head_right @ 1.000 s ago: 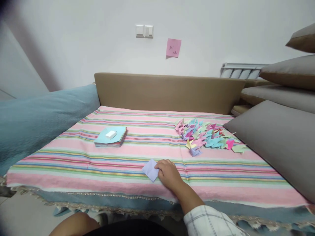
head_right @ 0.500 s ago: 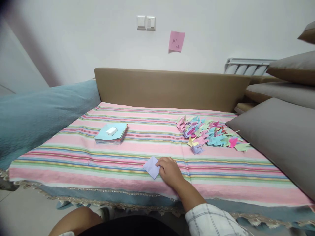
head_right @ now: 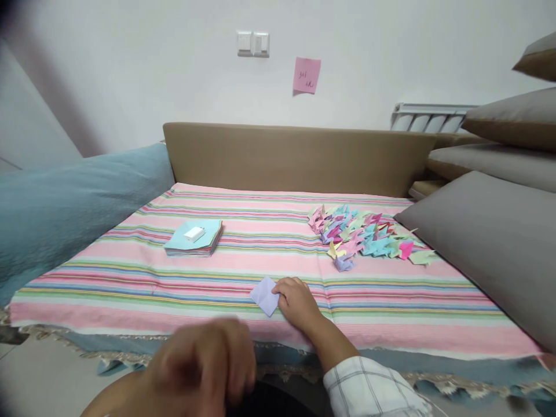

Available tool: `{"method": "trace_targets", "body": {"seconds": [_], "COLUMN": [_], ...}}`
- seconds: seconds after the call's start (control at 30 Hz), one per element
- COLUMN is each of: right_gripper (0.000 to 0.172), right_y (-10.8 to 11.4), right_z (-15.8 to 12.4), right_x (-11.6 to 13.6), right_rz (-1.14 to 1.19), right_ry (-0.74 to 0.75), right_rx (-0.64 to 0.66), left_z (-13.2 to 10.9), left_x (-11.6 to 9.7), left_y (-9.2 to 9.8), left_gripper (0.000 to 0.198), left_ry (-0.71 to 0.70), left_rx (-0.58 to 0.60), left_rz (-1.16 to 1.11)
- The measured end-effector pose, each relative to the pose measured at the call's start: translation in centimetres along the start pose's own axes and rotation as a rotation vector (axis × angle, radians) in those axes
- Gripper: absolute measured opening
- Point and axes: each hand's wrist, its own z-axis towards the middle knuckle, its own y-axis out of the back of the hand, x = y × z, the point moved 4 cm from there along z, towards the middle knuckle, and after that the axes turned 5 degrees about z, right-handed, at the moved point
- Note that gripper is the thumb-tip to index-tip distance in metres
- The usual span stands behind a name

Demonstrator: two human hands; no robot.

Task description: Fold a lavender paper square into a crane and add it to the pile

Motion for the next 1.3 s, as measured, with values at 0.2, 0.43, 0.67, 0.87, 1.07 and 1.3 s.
{"method": "trace_targets", "body": {"seconds": [0.2, 0.43, 0.67, 0.87, 1.07, 1.3], "right_gripper": [0.032, 0.031, 0.021, 0.018, 0.016, 0.014], "right_y": [0.1, 0.2, 0.8, 0.8, 0.2, -0.1], "right_z": [0.0, -0.3, -0.4, -0.4, -0.2, -0.1], "right_x": [0.1, 0.5, 1.5, 1.4, 1.2, 1.0], "right_rz": [-0.003, -0.023, -0.043, -0.047, -0.044, -0.043], "right_ry": [0.02, 0.06, 0.032, 0.036, 0.08, 0.07], "right_rx": [-0.003, -0.063, -0.017, -0.046, -0.101, -0.092], "left_z": [3.1, 3.2, 3.5, 3.4, 3.0, 2.7], "left_x": [9.6, 13.4, 14.3, 15.2, 15.6, 15.0], "left_y": [4.0, -1.5, -3.0, -0.7, 1.2, 2.6], "left_gripper": [0.035, 0.015, 0.022, 0.021, 0.023, 0.033], "left_ry": [0.253, 0.183, 0.244, 0.278, 0.333, 0.436], "left_rx": [-0.484, -0.034, 0.009, 0.011, -0.071, -0.148], "left_rz": [0.258, 0.875, 1.014, 1.031, 0.933, 0.909]}}
